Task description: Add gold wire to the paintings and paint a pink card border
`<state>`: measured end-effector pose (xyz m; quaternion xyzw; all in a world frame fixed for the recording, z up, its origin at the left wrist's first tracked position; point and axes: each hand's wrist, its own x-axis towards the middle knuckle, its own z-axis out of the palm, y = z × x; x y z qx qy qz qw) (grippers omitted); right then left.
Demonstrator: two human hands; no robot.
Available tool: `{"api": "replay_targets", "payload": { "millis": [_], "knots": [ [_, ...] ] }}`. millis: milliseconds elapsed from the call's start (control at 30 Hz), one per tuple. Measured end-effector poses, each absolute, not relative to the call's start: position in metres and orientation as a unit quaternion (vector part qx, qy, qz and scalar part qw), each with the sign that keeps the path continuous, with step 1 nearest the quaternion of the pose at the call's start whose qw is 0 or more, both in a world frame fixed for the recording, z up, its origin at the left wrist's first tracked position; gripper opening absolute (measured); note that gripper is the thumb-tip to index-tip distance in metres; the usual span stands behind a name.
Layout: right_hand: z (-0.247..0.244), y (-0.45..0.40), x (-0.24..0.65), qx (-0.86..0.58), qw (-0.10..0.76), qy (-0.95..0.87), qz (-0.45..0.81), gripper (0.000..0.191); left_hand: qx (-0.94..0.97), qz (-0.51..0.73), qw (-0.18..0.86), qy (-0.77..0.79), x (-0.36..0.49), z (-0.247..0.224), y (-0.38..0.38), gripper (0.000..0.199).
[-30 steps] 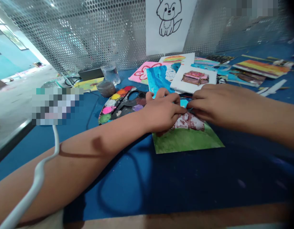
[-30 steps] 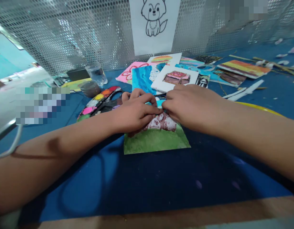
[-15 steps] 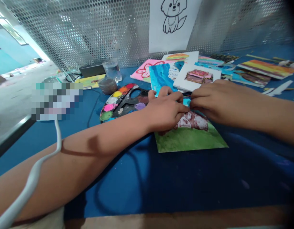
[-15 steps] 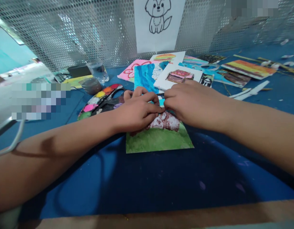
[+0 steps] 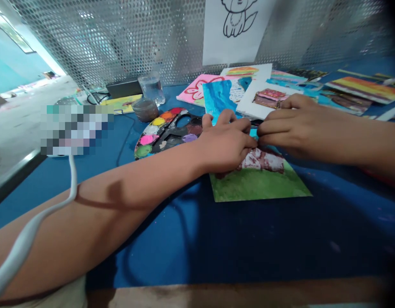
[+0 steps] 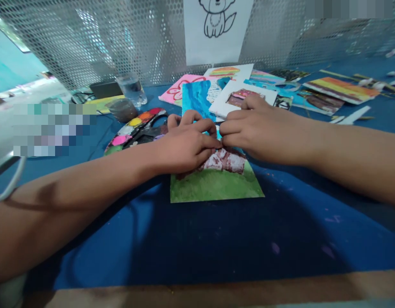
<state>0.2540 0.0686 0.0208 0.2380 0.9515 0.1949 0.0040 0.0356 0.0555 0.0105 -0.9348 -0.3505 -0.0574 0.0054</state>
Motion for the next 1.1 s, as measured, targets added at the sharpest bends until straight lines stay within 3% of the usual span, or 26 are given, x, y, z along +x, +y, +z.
{"api": "replay_targets", "payload": {
  "millis": [200,400,567,767,1100],
  "knots": [
    [0.028,0.062,0.252,0.210,0.031,0.956,0.200,0.049,-0.936,-0.053,0.003,-0.348,0.035,0.012,0.055,0.036],
    [0.024,0.063,0.266,0.229,-0.037,0.960,0.157,0.032,-0.937,-0.056,-0.002,-0.345,0.033,0.012,0.056,0.037],
    [0.025,0.068,0.259,0.257,-0.006,0.956,0.138,0.038,-0.935,-0.055,-0.008,-0.350,0.033,0.013,0.055,0.038],
    [0.027,0.075,0.255,0.184,-0.019,0.971,0.154,0.041,-0.935,-0.042,0.003,-0.352,0.034,0.014,0.054,0.037],
    [0.022,0.078,0.261,0.165,0.007,0.971,0.175,0.033,-0.937,-0.050,0.028,-0.343,0.035,0.009,0.057,0.036]
  ]
}}
